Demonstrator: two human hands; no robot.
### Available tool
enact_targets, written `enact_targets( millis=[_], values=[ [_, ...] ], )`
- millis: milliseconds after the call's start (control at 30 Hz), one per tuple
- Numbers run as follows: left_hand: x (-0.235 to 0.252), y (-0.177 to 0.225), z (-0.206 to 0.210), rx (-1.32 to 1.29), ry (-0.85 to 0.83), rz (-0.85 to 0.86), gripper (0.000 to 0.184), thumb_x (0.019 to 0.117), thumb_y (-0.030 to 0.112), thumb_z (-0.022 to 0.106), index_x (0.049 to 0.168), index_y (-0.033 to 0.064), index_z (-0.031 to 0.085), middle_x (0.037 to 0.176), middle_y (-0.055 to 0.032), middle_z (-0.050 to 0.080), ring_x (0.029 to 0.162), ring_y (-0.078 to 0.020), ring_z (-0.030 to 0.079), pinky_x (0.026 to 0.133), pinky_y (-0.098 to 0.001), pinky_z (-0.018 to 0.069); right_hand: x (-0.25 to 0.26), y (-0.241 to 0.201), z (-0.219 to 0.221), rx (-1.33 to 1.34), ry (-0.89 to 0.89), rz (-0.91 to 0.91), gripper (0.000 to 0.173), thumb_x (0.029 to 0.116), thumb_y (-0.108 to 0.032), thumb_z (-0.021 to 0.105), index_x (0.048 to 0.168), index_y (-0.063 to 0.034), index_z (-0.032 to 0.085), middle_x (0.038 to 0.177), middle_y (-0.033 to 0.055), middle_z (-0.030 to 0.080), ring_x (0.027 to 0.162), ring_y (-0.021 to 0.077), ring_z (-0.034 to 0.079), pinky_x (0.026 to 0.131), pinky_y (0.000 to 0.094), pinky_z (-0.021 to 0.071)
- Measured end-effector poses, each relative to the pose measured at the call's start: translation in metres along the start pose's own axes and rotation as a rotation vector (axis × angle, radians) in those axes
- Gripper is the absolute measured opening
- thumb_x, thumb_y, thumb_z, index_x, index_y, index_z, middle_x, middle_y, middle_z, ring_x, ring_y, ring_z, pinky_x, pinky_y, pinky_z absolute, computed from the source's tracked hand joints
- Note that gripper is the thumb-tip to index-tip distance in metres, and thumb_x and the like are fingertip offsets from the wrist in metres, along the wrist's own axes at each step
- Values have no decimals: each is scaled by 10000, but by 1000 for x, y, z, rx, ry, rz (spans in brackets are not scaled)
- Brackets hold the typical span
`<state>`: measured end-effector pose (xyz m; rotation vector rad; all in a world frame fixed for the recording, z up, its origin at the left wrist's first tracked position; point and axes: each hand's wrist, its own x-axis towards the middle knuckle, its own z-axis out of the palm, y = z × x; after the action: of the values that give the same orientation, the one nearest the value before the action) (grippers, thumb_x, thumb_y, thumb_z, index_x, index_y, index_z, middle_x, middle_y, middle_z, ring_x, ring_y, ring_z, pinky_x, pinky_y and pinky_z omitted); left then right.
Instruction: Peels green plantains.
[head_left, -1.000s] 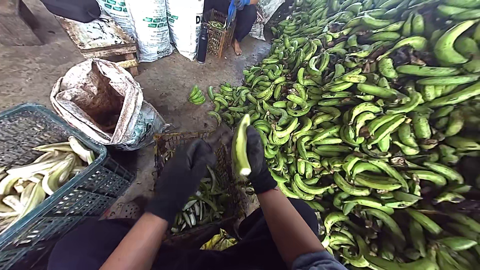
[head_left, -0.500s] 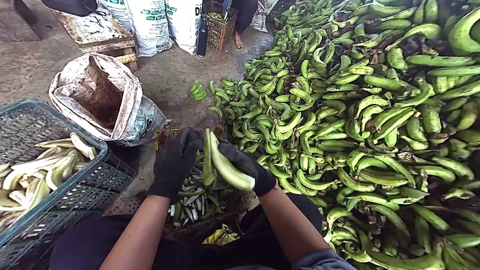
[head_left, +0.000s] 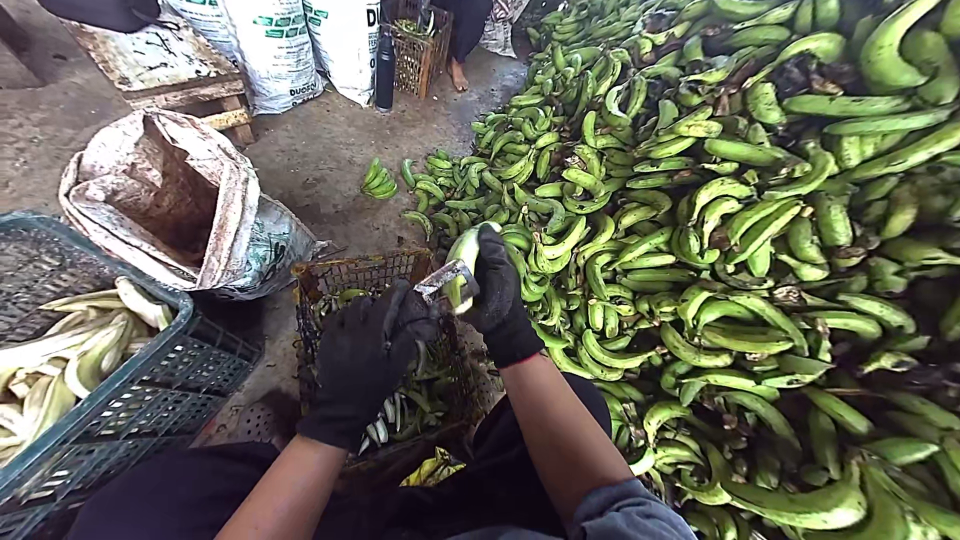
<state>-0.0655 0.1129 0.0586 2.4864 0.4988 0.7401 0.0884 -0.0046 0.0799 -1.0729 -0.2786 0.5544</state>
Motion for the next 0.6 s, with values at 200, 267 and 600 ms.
enact_targets(
  millis=[200,267,600],
  values=[
    [32,-40,-14,-136,-214,-284,540,1043,539,495,1484,232,540,1319,-163,641,1144,-365,650,949,-645,503,-14,4,-7,-393,-612,238,528,1020,-390,432,1502,-174,430,1137,100,664,926,164,665,802,363,580],
    [35,-47,-15,-170,-221,-341,544,1051,558,460,1467,220,551,1295,-156,654,1119,-360,657,934,-653,501,-17,4,-7,-424,-657,306,593,994,-401,471,1546,-199,391,1174,113,656,950,175,662,828,365,572],
    [2,-8,5,-19,9,99,674,992,662,392,1451,214,598,1117,-202,693,1007,-405,667,819,-623,511,18,0,-1,632,-3,173,526,1076,-528,271,1044,-124,607,905,56,690,808,179,705,687,351,609]
  ],
)
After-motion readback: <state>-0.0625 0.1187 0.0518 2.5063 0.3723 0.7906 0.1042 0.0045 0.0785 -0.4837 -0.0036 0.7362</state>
